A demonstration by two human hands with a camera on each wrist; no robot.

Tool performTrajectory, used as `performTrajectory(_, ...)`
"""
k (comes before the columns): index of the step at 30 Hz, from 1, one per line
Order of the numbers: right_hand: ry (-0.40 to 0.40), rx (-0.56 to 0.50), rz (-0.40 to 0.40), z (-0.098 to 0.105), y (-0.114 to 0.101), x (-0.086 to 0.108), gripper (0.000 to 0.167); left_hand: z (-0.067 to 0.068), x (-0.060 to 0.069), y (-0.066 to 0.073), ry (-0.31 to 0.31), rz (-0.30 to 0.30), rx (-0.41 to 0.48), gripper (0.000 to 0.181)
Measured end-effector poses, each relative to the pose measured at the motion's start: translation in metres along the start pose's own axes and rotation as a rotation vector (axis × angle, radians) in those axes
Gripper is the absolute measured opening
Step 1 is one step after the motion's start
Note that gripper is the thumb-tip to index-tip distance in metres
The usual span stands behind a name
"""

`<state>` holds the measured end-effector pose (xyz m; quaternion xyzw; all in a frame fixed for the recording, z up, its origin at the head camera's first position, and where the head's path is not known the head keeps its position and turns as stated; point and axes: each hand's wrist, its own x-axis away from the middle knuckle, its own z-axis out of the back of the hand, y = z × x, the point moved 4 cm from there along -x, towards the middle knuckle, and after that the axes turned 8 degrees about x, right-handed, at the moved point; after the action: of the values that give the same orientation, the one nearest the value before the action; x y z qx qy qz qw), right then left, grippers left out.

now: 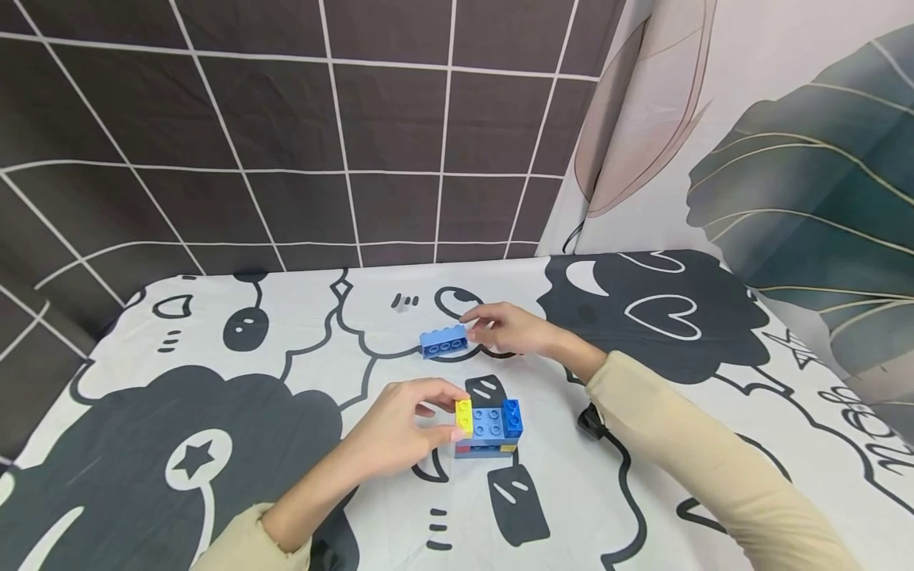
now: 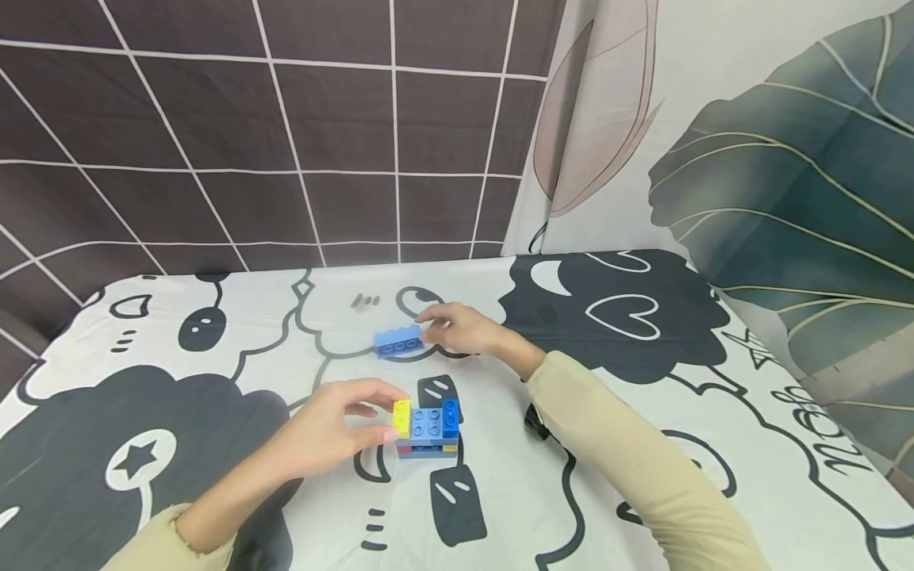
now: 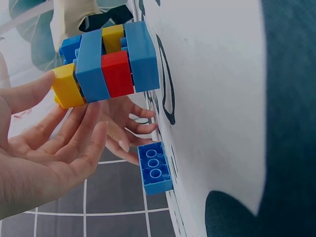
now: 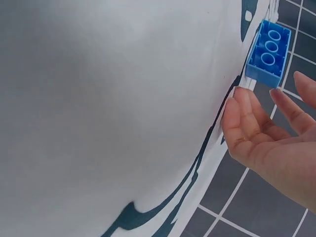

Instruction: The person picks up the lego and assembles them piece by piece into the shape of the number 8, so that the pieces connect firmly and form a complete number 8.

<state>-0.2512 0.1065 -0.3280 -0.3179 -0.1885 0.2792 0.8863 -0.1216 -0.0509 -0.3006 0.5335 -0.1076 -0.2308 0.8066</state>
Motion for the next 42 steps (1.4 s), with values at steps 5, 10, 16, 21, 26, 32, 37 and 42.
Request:
performTrajectory(5, 0.016, 0.058, 0.023, 0.0, -0.002, -0.009, 0.031, 0.0, 0.0, -0.001, -0.003, 0.003, 0.005, 0.028)
performTrajectory(10, 0.036, 0.123, 0.066, -0.002, -0.005, -0.012, 0.024, -0.001, 0.0, -0.001, -0.003, -0.006, 0.007, 0.027)
performTrajectory(16, 0.046, 0.056, 0.104, -0.003, -0.007, -0.006, 0.02, -0.001, 0.0, 0.0, -0.001, -0.015, 0.0, 0.027)
performTrajectory(21, 0.032, 0.018, 0.073, -0.006, -0.006, -0.002, 0.034, 0.0, 0.0, 0.001, 0.001, -0.006, -0.005, 0.027)
performTrajectory(26, 0.016, 0.09, 0.064, -0.008, -0.006, 0.0, 0.04, 0.0, 0.0, 0.001, -0.001, -0.004, 0.0, 0.027)
performTrajectory(32, -0.002, 0.132, 0.086, -0.01, -0.007, 0.004, 0.027, 0.0, 0.0, 0.001, 0.003, -0.006, 0.004, 0.027)
performTrajectory(37, -0.011, 0.14, 0.093, -0.01, -0.007, 0.01, 0.023, 0.0, 0.0, 0.001, 0.004, -0.008, 0.004, 0.028)
performTrajectory(42, 0.0, 0.133, 0.092, -0.006, -0.006, 0.019, 0.022, 0.0, 0.0, 0.0, 0.0, -0.012, 0.003, 0.028)
